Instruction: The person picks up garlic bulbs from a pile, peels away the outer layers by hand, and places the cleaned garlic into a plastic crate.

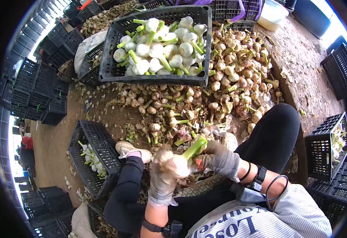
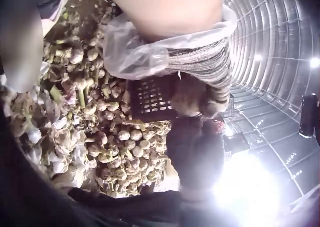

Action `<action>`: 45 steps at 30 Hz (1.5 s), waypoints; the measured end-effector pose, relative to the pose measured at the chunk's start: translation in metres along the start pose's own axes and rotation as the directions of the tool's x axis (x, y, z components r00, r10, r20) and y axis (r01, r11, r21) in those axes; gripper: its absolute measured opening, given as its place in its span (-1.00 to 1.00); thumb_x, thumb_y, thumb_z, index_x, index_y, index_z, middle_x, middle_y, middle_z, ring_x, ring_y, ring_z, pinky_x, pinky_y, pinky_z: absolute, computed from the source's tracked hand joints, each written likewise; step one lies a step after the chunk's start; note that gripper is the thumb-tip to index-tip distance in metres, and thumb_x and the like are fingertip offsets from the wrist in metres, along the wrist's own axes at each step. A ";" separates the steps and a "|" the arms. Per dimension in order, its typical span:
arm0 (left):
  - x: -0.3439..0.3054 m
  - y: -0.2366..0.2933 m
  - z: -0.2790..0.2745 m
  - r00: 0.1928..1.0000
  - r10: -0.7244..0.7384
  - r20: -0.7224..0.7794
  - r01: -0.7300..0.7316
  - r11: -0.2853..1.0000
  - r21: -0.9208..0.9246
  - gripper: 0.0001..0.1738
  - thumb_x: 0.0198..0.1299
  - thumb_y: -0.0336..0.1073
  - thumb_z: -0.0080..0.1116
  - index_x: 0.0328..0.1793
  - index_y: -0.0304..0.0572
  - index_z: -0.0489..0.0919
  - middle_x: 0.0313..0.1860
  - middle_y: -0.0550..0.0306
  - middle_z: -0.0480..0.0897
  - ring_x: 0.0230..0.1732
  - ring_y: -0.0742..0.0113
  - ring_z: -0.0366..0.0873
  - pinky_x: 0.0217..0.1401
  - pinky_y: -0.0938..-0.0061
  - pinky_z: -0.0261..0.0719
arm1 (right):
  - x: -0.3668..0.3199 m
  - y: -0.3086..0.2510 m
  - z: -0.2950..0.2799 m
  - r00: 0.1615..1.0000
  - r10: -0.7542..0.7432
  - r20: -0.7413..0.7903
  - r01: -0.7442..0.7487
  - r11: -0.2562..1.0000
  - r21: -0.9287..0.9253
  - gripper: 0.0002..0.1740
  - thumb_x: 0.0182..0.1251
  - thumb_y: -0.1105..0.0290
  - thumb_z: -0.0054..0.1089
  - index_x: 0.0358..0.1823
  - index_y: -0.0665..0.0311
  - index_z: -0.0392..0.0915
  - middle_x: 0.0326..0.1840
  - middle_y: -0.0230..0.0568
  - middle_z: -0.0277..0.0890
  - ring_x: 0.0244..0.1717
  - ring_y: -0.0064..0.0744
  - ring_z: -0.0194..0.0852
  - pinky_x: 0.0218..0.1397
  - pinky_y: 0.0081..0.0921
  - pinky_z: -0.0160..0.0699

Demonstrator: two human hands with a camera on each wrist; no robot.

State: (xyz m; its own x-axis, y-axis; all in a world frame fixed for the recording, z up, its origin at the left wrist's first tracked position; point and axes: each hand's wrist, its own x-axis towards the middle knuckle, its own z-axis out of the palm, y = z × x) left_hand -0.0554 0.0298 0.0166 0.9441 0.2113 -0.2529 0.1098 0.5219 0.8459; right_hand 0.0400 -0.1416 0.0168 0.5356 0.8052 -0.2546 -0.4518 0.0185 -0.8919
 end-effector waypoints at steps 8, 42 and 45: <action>0.004 -0.007 0.005 0.918 -0.268 -0.291 0.269 0.962 -0.039 -0.13 -0.15 0.54 -0.08 -0.07 -0.11 0.44 -0.25 0.05 0.56 -0.29 0.23 0.59 -0.49 0.41 0.59 | 0.007 0.031 -0.015 0.991 -0.136 0.010 0.134 0.983 0.124 -0.47 0.23 -0.05 0.02 -0.07 0.31 0.43 -0.34 -0.26 0.44 -0.30 -0.41 0.40 -0.21 -0.47 0.40; 0.007 0.015 0.005 0.990 -0.052 -0.129 -0.040 0.780 -0.624 -0.29 0.06 -0.17 0.21 0.28 -0.27 0.17 0.20 -0.10 0.32 0.16 0.09 0.36 -0.05 0.33 0.64 | 0.004 -0.028 0.014 0.855 -0.519 -0.017 0.318 0.550 -0.773 -0.23 -0.12 0.45 0.30 0.22 0.24 0.20 0.01 0.05 0.35 0.00 0.01 0.35 0.01 -0.28 0.42; 0.007 0.000 0.007 0.959 -0.145 -0.242 0.010 0.874 -0.486 -0.37 0.00 -0.13 0.26 0.14 -0.31 0.33 0.05 -0.08 0.45 0.08 0.04 0.43 0.08 0.20 0.53 | 0.010 -0.018 0.013 0.793 -0.608 0.040 0.425 0.505 -0.751 -0.40 -0.07 0.46 0.27 0.08 0.28 0.30 -0.12 -0.03 0.40 -0.13 -0.10 0.43 -0.11 -0.37 0.48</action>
State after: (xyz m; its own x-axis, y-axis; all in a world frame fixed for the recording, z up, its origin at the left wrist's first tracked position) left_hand -0.0468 0.0253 0.0184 0.8145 0.3271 -0.4792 -0.0458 0.8596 0.5090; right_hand 0.0441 -0.1264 0.0347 0.6707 0.6510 0.3555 0.5355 -0.0933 -0.8394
